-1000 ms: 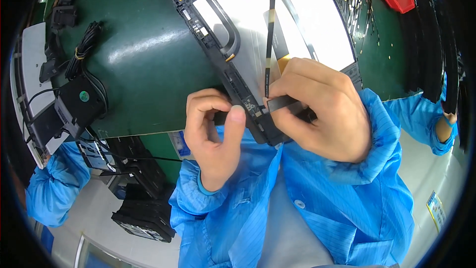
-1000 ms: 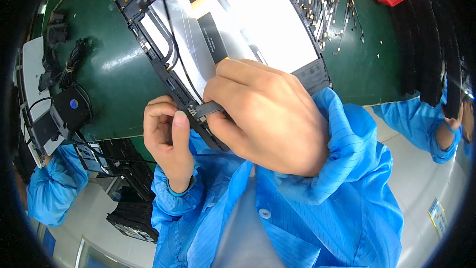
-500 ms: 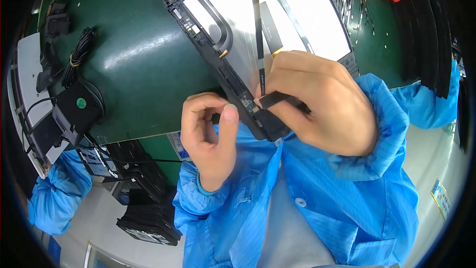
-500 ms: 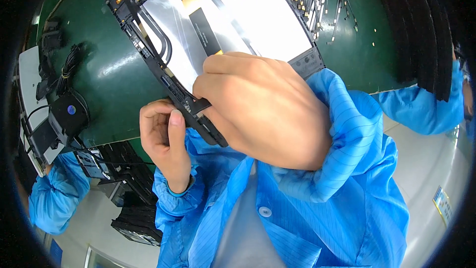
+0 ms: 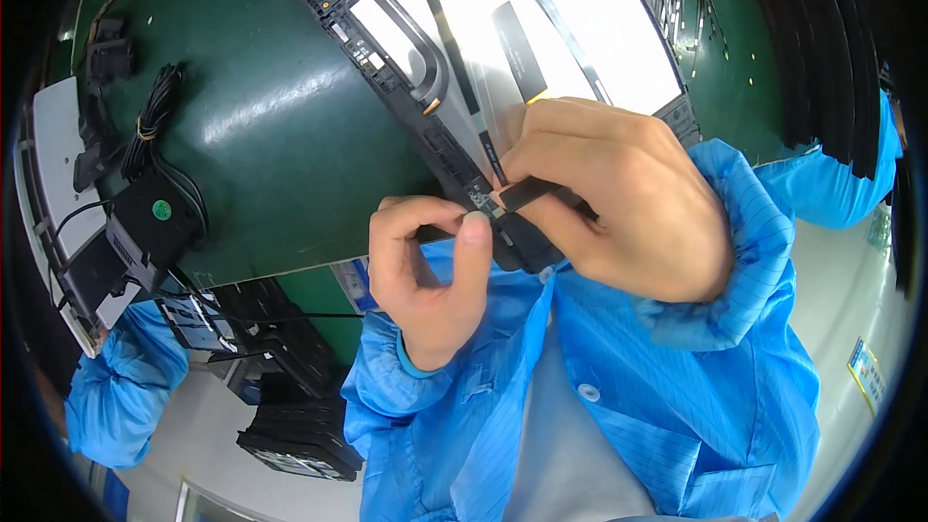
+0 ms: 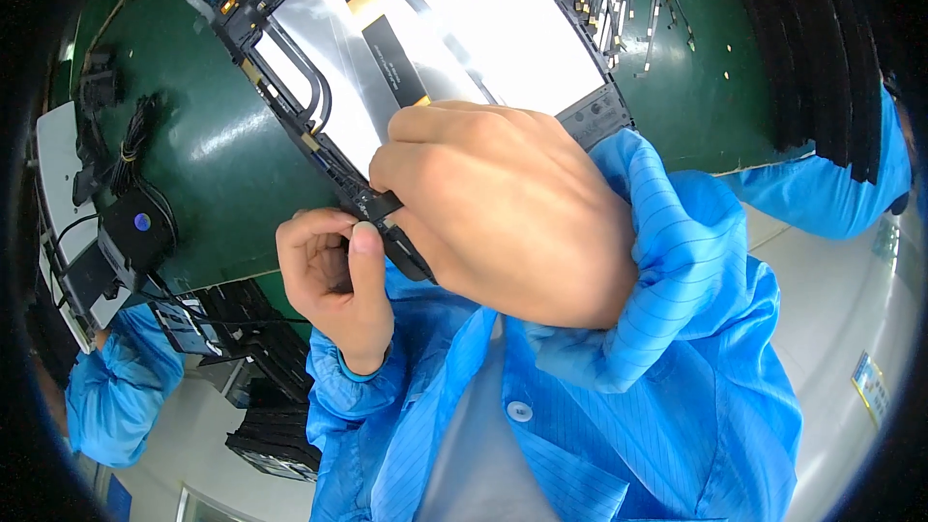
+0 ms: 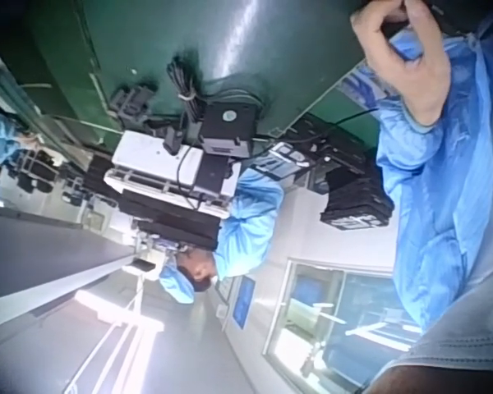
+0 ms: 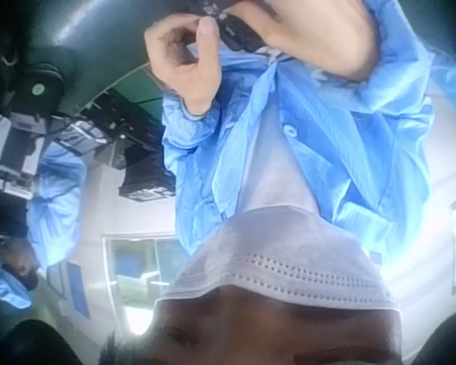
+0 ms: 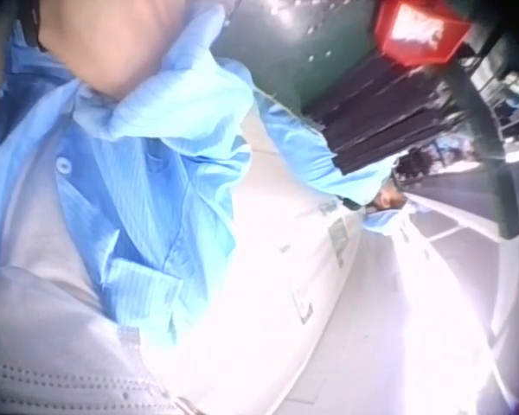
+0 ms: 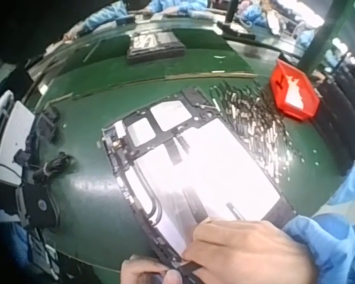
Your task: The person assembles electronic devices by peeling protective film from ribbon cables, adhering the cables onto tablet frames, and stacking the assembled tablet units.
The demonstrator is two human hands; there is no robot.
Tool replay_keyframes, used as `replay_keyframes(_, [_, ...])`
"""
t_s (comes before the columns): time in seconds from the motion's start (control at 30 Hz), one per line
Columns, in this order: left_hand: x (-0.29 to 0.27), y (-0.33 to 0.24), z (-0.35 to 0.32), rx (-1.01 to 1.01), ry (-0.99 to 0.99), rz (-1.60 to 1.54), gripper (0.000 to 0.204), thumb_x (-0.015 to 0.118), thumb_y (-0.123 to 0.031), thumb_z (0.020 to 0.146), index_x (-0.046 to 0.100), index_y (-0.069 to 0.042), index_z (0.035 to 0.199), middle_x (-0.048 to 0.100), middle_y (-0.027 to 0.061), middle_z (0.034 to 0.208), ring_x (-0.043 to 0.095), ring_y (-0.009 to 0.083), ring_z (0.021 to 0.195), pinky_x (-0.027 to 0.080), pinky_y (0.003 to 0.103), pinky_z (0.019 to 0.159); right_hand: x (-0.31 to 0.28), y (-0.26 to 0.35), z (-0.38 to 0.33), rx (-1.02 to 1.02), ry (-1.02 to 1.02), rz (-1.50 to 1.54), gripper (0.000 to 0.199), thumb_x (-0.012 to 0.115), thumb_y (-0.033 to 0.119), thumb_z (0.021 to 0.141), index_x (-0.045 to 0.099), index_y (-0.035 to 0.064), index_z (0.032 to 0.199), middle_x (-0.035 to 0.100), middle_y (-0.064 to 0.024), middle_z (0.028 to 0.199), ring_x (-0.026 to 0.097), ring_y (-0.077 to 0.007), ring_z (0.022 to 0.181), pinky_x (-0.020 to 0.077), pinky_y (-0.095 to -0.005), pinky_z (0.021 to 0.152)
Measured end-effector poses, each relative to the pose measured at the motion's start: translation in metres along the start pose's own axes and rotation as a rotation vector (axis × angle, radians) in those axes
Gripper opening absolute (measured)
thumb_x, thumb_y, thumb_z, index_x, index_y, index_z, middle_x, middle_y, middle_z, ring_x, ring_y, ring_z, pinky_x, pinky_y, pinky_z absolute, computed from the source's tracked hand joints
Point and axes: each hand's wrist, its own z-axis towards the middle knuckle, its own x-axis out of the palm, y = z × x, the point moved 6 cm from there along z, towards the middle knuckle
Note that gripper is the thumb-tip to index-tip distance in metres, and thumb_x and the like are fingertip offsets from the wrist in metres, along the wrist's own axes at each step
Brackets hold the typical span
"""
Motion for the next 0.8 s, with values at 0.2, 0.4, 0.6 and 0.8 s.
replay_keyframes(0.2, [0.000,0.000,0.006,-0.117,0.029,0.069,0.021,0.067,0.001,0.076,0.051,-0.001,0.089,0.050,0.0036,0.078,0.047,0.0086,0.067,0.039,0.021,0.062,0.002,-0.001,0.000,-0.004,0.000,-0.022,0.015,0.062,-0.003,0.065,0.059,-0.0034,0.079,0.053,-0.0137,0.076,0.055,-0.0325,0.070,0.0453,-0.0371,0.059])
replay_keyframes(0.4, [-0.003,-0.002,0.017,-0.210,0.120,0.002,0.019,0.067,0.002,0.077,0.051,-0.001,0.088,0.051,0.0021,0.077,0.048,0.0064,0.068,0.040,0.020,0.063,0.001,0.000,0.000,-0.016,-0.036,-0.039,0.014,0.063,0.000,0.065,0.059,-0.0021,0.079,0.054,-0.0126,0.077,0.056,-0.0319,0.071,0.0463,-0.0374,0.061])
replay_keyframes(0.6, [-0.004,-0.002,0.025,-0.278,0.247,-0.090,0.020,0.066,0.004,0.077,0.049,-0.002,0.085,0.053,0.0019,0.077,0.051,0.0064,0.070,0.041,0.019,0.066,-0.002,-0.003,-0.005,-0.062,-0.103,0.035,0.012,0.063,0.001,0.068,0.060,-0.0012,0.080,0.055,-0.0118,0.077,0.056,-0.0315,0.072,0.0468,-0.0377,0.062])
replay_keyframes(0.8, [-0.005,-0.001,0.023,-0.210,0.220,-0.069,0.021,0.065,0.005,0.077,0.049,-0.003,0.087,0.054,0.0025,0.078,0.051,0.0067,0.071,0.042,0.020,0.066,-0.008,-0.005,-0.001,-0.057,0.117,0.068,0.016,0.059,0.000,0.077,0.059,-0.0036,0.093,0.059,-0.0163,0.084,0.060,-0.0332,0.074,0.0487,-0.0371,0.065])
